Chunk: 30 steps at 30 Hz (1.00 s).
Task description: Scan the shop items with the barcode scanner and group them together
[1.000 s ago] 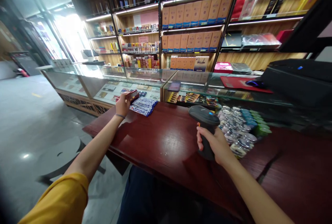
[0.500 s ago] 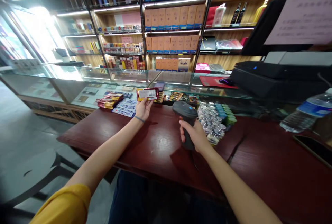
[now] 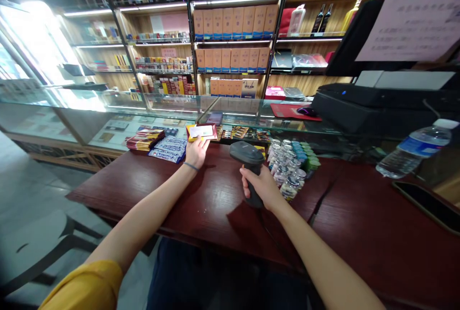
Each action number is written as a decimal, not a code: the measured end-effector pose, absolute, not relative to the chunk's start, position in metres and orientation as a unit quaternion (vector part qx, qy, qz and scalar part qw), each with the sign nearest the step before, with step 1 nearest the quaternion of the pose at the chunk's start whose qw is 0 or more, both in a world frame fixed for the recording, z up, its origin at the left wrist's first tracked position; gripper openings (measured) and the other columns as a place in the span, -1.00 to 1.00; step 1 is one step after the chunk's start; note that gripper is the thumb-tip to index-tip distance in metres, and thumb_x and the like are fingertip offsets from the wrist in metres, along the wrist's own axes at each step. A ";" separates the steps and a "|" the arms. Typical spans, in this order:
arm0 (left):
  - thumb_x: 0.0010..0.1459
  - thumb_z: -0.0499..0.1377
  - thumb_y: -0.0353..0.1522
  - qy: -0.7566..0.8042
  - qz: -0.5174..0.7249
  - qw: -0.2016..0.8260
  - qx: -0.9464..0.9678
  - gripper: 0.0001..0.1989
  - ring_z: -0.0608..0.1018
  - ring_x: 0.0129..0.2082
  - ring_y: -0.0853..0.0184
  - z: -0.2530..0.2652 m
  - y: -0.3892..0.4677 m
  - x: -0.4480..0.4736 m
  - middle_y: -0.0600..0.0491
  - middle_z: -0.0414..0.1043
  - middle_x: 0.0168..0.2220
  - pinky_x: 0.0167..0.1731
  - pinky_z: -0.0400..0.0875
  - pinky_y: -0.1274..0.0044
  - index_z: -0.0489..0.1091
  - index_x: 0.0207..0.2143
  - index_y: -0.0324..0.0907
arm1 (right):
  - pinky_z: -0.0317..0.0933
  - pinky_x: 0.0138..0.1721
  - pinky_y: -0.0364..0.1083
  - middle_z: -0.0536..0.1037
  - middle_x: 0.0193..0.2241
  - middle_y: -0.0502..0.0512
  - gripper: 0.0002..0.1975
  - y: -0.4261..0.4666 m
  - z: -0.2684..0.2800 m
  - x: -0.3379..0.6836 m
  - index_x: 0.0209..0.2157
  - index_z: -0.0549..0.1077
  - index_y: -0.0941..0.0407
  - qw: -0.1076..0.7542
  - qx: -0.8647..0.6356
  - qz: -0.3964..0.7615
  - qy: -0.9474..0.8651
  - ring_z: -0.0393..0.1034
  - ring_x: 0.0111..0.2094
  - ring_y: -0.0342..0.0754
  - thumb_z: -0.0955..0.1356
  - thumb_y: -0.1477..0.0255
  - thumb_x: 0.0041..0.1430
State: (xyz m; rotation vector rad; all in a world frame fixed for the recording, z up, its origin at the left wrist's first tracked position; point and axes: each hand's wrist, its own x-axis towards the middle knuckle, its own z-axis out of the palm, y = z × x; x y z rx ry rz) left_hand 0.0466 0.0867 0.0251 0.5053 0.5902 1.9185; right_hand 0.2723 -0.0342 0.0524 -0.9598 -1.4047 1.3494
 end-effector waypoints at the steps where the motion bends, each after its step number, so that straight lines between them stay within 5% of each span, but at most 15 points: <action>1: 0.25 0.12 -0.51 0.245 0.796 0.511 0.215 -0.81 0.59 0.00 0.31 0.025 0.086 0.047 -0.03 0.52 -0.01 0.07 0.50 0.35 0.37 -0.11 -0.14 | 0.13 -0.72 -0.20 0.39 -0.68 -0.16 -0.73 -0.034 0.052 0.272 -0.33 0.34 0.08 0.466 -0.392 0.548 -0.573 0.26 -0.76 -0.18 0.43 0.21 0.12; 14: 0.13 0.24 -0.46 0.291 0.793 0.473 0.251 -0.75 0.61 -0.15 0.39 0.022 0.088 0.045 0.06 0.54 -0.12 -0.01 0.51 0.38 0.32 -0.14 -0.09 | 0.13 -0.72 -0.19 0.38 -0.68 -0.09 -0.69 -0.032 0.059 0.281 -0.52 0.33 0.09 0.521 -0.381 0.520 -0.560 0.26 -0.75 -0.19 0.41 0.22 0.14; 22: 0.04 0.27 -0.40 0.339 0.757 0.398 0.392 -0.77 0.58 -0.30 0.39 0.028 0.107 0.058 0.08 0.51 -0.29 -0.19 0.51 0.50 0.33 -0.23 -0.15 | 0.13 -0.72 -0.21 0.40 -0.67 -0.15 -0.75 -0.022 0.072 0.301 -0.32 0.33 0.04 0.586 -0.365 0.517 -0.506 0.26 -0.75 -0.19 0.43 0.24 0.08; 30: 0.11 0.25 -0.43 0.408 0.641 0.226 0.609 -0.78 0.57 -0.11 0.17 0.033 0.120 0.101 0.05 0.59 -0.18 0.09 0.37 0.34 0.55 -0.17 -0.04 | 0.12 -0.75 -0.20 0.37 -0.69 -0.15 -0.74 -0.020 0.081 0.309 -0.31 0.33 0.05 0.619 -0.370 0.506 -0.473 0.24 -0.76 -0.18 0.44 0.26 0.05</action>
